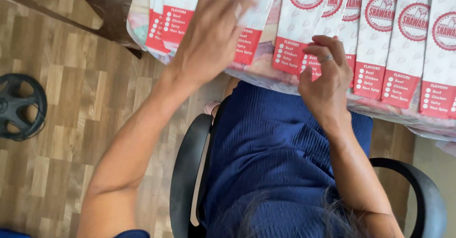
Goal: Applying glue to the flaps of paper bags and stacking them for assembly.
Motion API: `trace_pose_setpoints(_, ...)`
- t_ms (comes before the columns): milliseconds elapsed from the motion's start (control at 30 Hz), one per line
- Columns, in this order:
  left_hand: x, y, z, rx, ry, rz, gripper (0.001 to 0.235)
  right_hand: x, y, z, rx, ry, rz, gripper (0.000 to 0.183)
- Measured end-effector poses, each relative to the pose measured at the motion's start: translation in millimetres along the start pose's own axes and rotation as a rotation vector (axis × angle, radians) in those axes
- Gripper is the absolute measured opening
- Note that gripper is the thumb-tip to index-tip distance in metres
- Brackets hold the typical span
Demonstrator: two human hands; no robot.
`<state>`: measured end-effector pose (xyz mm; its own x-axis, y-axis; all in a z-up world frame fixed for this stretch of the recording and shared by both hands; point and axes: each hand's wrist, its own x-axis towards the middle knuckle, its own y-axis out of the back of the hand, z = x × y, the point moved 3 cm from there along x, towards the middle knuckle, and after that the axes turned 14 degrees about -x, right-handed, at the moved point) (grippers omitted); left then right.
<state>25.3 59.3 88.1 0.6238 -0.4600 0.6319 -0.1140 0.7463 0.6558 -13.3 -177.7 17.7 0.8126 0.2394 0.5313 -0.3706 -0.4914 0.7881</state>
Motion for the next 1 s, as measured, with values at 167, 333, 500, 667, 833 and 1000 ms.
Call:
trace_pose_setpoints(167,-84,-27,-27,-0.198,0.094,-0.002,0.033,14,-36,-59,0.221,0.087,0.011,0.021)
trace_pose_setpoints(333,-101,-53,-50,-0.26,0.122,0.037,0.031,6,-73,-50,0.149,0.13,-0.024,0.02)
trace_pose_setpoints(500,-102,-48,-55,-0.315,0.108,0.039,0.024,-1,-74,-46,0.111,0.143,-0.006,0.015)
trace_pose_setpoints(667,-103,-47,-53,-0.426,0.1,0.068,0.008,0,-68,-51,0.118,0.209,0.042,0.008)
trace_pose_setpoints(833,-107,-53,-59,-0.453,0.108,0.097,0.009,4,-72,-51,0.145,0.196,0.063,0.006)
trace_pose_setpoints(1000,-105,-60,-63,-0.391,0.156,0.117,0.011,12,-66,-56,0.206,0.097,0.051,0.009)
